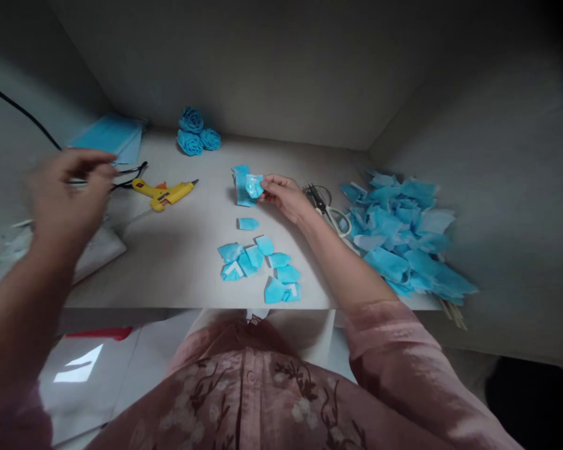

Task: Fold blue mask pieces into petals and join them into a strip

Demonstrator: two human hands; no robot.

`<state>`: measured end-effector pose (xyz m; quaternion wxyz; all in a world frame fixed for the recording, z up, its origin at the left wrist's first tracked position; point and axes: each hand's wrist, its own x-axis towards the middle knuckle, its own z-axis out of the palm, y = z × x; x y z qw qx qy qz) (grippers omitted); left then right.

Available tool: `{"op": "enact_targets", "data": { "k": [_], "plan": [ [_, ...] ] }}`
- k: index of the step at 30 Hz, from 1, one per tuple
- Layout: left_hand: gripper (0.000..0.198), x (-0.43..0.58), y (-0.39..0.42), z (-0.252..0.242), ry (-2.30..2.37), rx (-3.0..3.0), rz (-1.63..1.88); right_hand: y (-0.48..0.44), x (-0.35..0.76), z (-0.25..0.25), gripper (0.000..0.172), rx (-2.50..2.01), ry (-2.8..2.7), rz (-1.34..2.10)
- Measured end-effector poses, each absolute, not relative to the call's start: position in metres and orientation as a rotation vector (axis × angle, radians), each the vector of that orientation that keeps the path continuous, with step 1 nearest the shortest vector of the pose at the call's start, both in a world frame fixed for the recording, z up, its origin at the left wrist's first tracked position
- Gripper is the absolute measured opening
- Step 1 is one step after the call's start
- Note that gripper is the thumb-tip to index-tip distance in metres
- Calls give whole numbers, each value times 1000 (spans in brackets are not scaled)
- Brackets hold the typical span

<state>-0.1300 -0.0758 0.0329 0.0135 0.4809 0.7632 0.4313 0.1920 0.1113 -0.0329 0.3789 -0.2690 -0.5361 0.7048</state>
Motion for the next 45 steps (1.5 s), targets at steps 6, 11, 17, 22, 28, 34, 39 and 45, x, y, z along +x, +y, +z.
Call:
{"op": "enact_targets", "data": {
  "k": [6, 11, 17, 22, 28, 34, 39, 45],
  "plan": [
    [42, -41, -18, 23, 1692, 1455, 1129, 98, 186, -26, 60, -582, -1632, 1794],
    [21, -16, 5, 20, 1599, 1479, 1035, 99, 187, -31, 62, -556, -1752, 1739],
    [12, -8, 15, 21, 1551, 1432, 1048, 102, 190, -30, 61, -582, -1720, 1784],
    [14, -13, 20, 18, 1569, 1214, 1198, 106, 195, -26, 63, -692, -1523, 1857],
    [15, -10, 25, 9, 1512, 1211, 1270, 100, 187, -30, 46, -764, -1604, 1753],
    [16, -6, 31, 0, 1346, 1077, 1264, 109, 191, -31, 44, -797, -1562, 1590],
    [23, -23, 36, -6, 1393, 841, 1341, 122, 203, -31, 43, -866, -1399, 1611],
    [6, -35, 28, 4, 1332, 550, 1118, 121, 203, -35, 35, -947, -1257, 1776]
  ]
}}
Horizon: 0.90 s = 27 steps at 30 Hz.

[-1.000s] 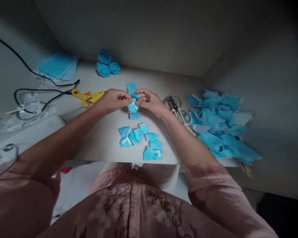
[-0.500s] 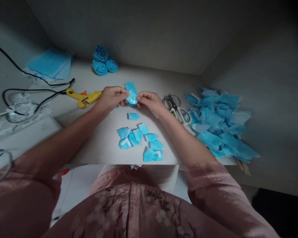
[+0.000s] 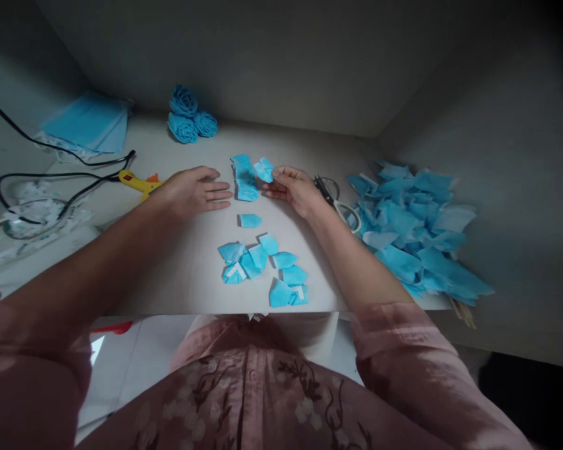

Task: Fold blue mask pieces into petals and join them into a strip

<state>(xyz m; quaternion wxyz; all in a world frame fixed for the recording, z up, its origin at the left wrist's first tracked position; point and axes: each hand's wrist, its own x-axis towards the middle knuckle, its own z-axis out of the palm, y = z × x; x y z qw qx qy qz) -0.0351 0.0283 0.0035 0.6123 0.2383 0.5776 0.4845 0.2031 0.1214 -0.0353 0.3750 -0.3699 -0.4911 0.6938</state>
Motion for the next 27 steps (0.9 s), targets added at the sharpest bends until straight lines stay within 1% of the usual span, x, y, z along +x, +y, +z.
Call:
{"op": "enact_targets", "data": {
  "k": [3, 7, 11, 17, 21, 24, 27],
  "plan": [
    [9, -34, 24, 2, 1279, 512, 1033, 119, 201, -37, 31, -954, -1243, 1803],
    [14, -31, 30, -12, 1246, 519, 978, 116, 199, -38, 25, -946, -1255, 1804],
    [19, -29, 44, -24, 1260, 564, 914, 115, 198, -38, 26, -927, -1283, 1823],
    [31, -24, 59, -25, 1298, 622, 801, 115, 197, -41, 26, -905, -1306, 1835],
    [22, -20, 64, -23, 1370, 651, 828, 117, 198, -41, 35, -849, -1353, 1797],
    [11, -19, 63, -22, 1340, 737, 982, 119, 201, -36, 40, -838, -1441, 1668],
    [7, -17, 57, -21, 1322, 746, 1175, 119, 204, -29, 41, -808, -1574, 1563]
  ]
}}
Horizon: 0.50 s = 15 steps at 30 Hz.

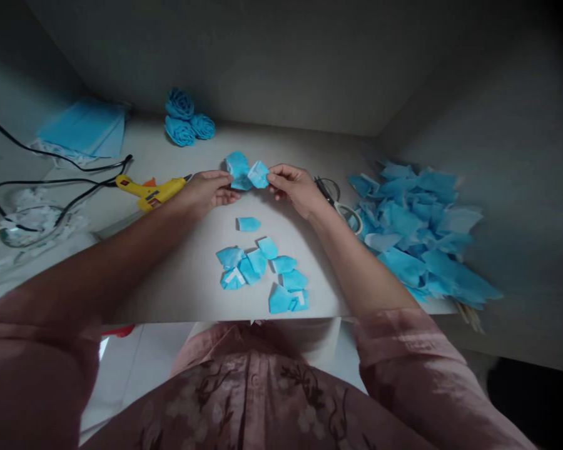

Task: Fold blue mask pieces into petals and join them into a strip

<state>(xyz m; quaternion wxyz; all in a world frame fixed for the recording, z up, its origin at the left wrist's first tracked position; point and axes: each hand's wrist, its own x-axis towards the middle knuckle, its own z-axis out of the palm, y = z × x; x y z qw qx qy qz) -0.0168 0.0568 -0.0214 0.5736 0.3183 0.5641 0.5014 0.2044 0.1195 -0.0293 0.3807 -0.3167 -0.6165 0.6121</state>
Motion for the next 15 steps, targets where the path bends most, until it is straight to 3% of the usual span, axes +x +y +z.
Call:
{"op": "enact_targets", "data": {
  "k": [8, 15],
  "plan": [
    [14, -3, 42, -27, 1305, 787, 1378, 105, 197, -25, 27, -706, -1868, 1445],
    [11, -1, 39, -27, 1342, 887, 1417, 99, 195, -25, 25, -753, -1896, 1356]
  ]
}}
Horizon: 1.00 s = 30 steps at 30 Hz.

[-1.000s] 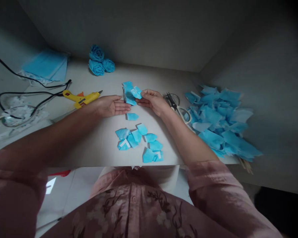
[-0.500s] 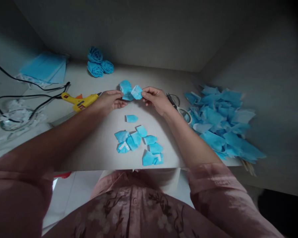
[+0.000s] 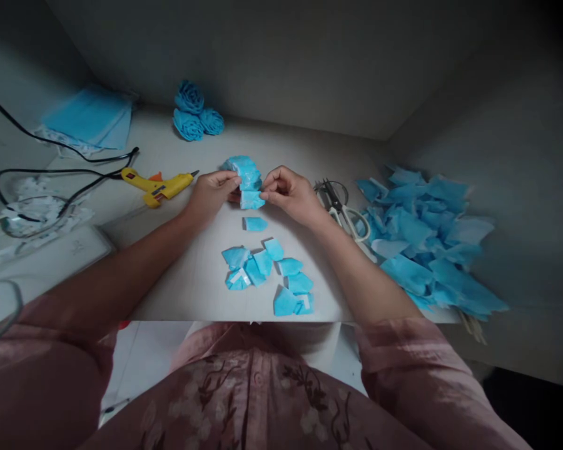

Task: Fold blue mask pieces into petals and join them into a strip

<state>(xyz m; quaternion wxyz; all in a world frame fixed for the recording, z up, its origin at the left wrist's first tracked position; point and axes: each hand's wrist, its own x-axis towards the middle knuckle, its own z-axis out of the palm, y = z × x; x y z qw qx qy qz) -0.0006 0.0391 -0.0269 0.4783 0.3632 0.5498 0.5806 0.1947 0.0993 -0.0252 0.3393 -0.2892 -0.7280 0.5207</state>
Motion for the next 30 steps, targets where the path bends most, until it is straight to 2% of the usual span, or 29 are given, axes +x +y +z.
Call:
{"op": "enact_targets", "data": {
  "k": [12, 21, 27, 30],
  "plan": [
    [3, -3, 38, -33, 1358, 1051, 1417, 104, 196, -28, 27, -734, -1878, 1363],
    [11, -7, 42, -42, 1247, 1124, 1445, 110, 196, -37, 27, -733, -1914, 1319],
    [10, -9, 43, -48, 1077, 1109, 1449, 115, 196, -44, 29, -724, -1931, 1238],
    [18, -9, 41, -47, 1035, 1086, 1417, 115, 196, -44, 29, -733, -1935, 1230]
  ]
}}
